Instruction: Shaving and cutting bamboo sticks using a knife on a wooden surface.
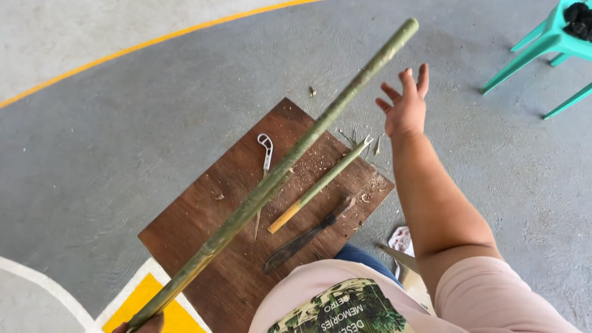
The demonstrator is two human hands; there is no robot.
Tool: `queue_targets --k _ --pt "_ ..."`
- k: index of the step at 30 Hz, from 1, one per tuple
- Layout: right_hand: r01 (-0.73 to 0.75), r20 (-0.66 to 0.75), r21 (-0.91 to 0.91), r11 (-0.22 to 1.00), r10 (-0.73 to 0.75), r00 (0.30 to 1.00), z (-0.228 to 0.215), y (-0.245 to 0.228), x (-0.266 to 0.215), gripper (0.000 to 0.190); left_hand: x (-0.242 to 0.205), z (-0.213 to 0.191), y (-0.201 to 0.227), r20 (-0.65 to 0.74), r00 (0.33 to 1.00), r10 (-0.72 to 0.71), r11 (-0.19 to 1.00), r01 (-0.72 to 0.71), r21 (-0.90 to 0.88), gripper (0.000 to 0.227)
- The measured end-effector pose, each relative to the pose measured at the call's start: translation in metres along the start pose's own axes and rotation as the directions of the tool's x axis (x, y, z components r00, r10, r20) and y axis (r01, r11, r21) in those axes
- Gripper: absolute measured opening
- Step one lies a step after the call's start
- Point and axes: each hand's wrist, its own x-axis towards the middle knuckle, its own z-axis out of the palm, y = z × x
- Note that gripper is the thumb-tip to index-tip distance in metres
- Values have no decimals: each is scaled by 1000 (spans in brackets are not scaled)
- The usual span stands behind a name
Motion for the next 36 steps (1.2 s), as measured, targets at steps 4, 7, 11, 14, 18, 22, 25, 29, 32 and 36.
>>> queue_targets --k 4,7,11,14,18,22,25,29,32,36 --pt "-131 -53 -140 981 125 991 -27 32 27 87 -5 -13 -54 -92 990 108 988 -96 120 54" --pt "-183 -162 -191 964 153 975 -60 72 52 89 -27 -23 -85 -186 950 250 956 -211 205 57" --pt "-39 -306 -422 906 -101 947 -63 79 37 108 -38 -34 -106 -322 909 264 961 -222 163 52" --pt "-183 -341 -379 907 47 939 -70 91 45 103 -39 -36 -114 -295 905 307 948 -264 176 44" --pt "-304 -325 -501 810 149 934 -49 86 31 102 -44 -30 -124 -251 897 363 931 -339 135 50" --pt "-356 -257 -405 842 269 928 -24 98 16 101 -62 -11 -146 -169 912 375 927 -370 62 46" --pt "-389 -263 -461 798 296 918 -12 117 2 100 -68 2 -163 -174 916 362 932 -353 82 57" --pt "-279 -179 -558 781 215 960 -34 164 10 98 -39 -6 -169 -266 889 374 920 -320 225 66" --pt "-340 -218 -520 784 263 940 -17 149 5 99 -26 -9 -165 -157 929 336 888 -256 381 62" --pt "-335 -216 -541 772 257 942 -16 158 16 95 -113 57 -211 -221 904 367 878 -258 403 64"
